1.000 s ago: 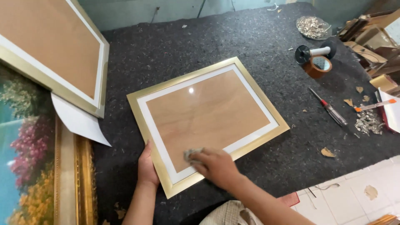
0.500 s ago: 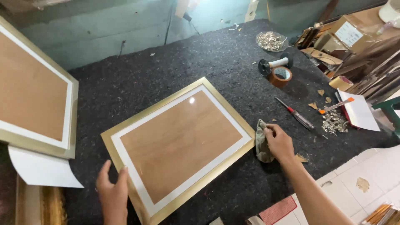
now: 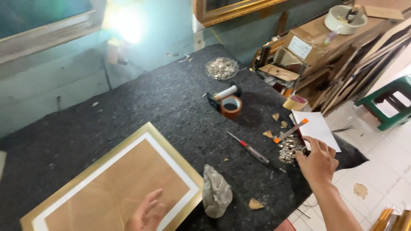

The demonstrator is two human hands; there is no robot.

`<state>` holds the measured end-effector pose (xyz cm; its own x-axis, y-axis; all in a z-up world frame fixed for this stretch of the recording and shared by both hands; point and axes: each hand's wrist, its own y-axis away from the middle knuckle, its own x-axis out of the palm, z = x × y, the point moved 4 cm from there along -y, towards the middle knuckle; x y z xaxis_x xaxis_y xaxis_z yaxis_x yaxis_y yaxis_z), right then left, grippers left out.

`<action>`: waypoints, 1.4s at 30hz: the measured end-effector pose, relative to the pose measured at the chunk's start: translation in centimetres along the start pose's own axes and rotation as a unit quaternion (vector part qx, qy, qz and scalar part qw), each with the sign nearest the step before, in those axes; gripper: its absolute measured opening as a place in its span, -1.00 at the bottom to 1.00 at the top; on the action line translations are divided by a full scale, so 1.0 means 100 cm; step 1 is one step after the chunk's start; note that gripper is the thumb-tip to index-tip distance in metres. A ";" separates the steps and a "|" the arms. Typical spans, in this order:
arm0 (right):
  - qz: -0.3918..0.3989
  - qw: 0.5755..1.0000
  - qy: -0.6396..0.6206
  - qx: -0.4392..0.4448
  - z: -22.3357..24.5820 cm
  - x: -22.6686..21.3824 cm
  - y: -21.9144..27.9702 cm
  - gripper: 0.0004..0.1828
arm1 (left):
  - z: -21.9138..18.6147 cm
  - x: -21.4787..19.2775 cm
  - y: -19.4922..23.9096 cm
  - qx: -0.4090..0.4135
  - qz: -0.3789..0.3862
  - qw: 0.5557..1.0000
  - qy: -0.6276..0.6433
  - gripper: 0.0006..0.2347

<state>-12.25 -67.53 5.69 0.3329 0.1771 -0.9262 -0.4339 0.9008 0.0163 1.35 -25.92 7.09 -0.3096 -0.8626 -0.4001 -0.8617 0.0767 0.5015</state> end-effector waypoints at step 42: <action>0.375 0.860 -0.339 -0.076 0.135 0.022 0.082 -0.17 | -0.056 0.078 0.040 -0.050 -0.066 0.894 0.440 -0.76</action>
<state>-3.83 -54.39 8.85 0.3009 0.9219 -0.2440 -0.8265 0.3798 0.4156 -2.24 -35.10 10.30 0.2662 -0.9236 0.2758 -0.8137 -0.0619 0.5780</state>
